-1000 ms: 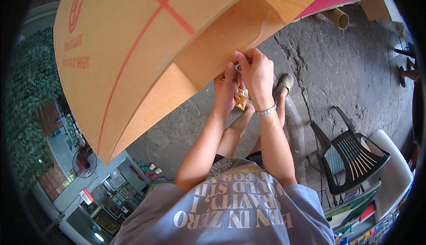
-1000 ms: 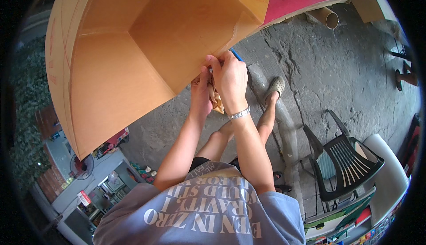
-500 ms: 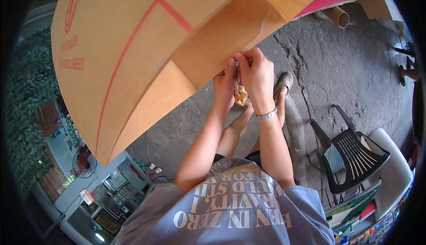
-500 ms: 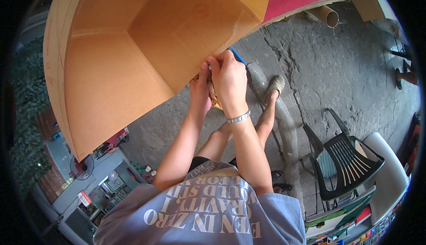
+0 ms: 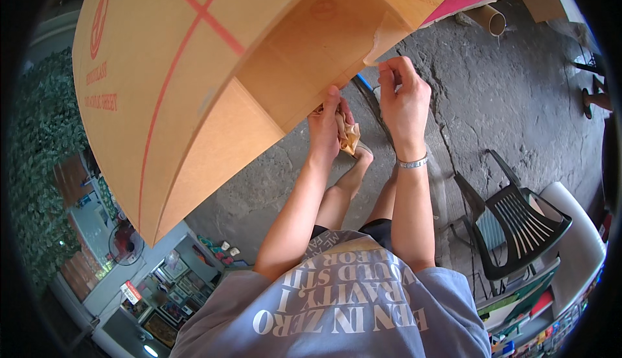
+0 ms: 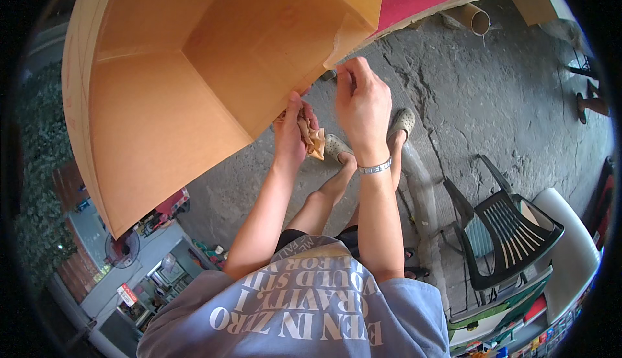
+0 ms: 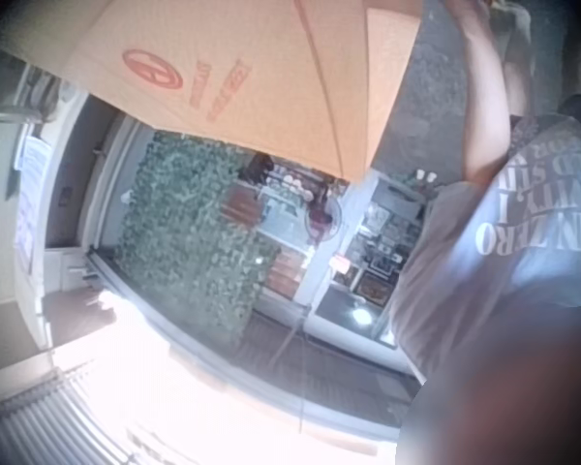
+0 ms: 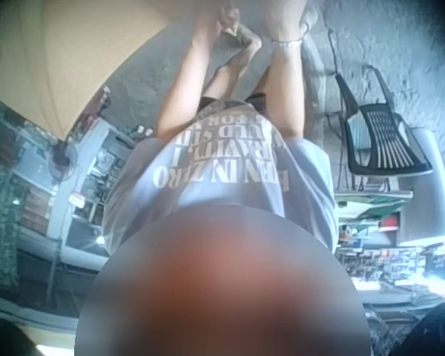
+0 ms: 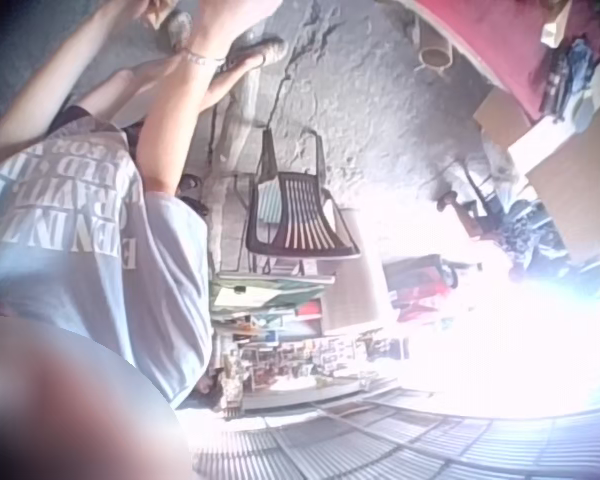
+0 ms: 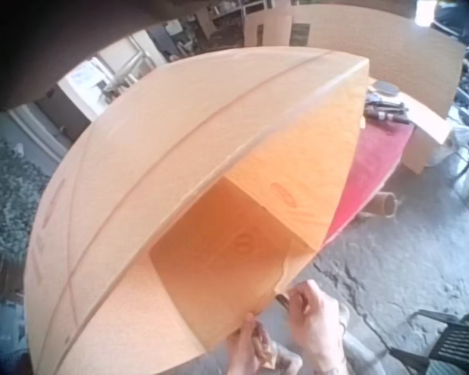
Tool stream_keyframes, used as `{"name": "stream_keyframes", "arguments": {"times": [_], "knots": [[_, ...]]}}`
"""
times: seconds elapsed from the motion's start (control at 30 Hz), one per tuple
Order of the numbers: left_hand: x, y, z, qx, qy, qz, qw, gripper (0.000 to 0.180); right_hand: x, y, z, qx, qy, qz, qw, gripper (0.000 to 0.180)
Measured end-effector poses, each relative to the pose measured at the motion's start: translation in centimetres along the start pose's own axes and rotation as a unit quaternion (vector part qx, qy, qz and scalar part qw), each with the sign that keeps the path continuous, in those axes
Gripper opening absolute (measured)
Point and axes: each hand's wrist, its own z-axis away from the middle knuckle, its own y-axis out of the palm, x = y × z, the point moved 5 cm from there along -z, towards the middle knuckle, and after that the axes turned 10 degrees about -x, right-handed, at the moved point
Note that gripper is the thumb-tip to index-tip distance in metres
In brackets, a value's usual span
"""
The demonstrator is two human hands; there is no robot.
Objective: The person assembles a cardboard box by folding and taping its flaps. They repeatedly reach inside the box to press and smooth the interior seams, then rotate the box to work on different edges. The process continues until the box is fully taped and shaped.
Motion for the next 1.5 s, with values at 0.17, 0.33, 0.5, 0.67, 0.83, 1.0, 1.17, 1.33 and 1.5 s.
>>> {"name": "stream_keyframes", "arguments": {"times": [0.17,0.33,0.5,0.67,0.83,1.0,1.17,1.33,1.5], "knots": [[-0.1,-0.1,0.0,-0.001,-0.002,-0.008,1.000,0.042,0.0,-1.0,-0.6,-0.041,-0.054,0.047,0.997,0.004],[-0.1,-0.2,-0.1,0.015,0.007,-0.032,0.999,0.046,0.2,-1.9,-1.6,-0.091,-0.071,0.043,0.992,0.003],[-0.1,-0.2,-0.1,0.023,0.014,-0.028,0.999,0.047,0.4,-2.7,-2.8,-0.133,-0.127,0.060,0.981,0.004],[0.1,-0.1,-0.1,0.022,0.004,-0.034,0.999,0.048,-0.4,-6.8,-5.0,-0.278,-0.048,-0.022,0.959,0.005],[0.0,0.1,-0.1,0.016,0.021,-0.036,0.999,0.048,0.2,-6.7,-6.7,-0.047,-0.082,0.033,0.995,0.009],[0.0,0.6,0.0,0.022,0.020,-0.039,0.999,0.047,-0.1,-1.5,-2.8,0.020,-0.111,0.106,0.988,0.022],[0.2,1.6,-0.3,0.030,0.024,-0.056,0.998,0.048,-0.6,0.2,-2.6,-0.069,-0.178,0.110,0.975,0.010],[0.5,1.8,-0.4,0.010,0.010,-0.017,1.000,0.046,-0.3,0.1,-3.2,-0.146,-0.161,0.069,0.974,0.015],[0.4,1.8,-0.2,0.007,0.004,0.008,1.000,0.043,-0.3,-0.6,-3.3,-0.223,-0.117,0.041,0.967,0.012]]}}
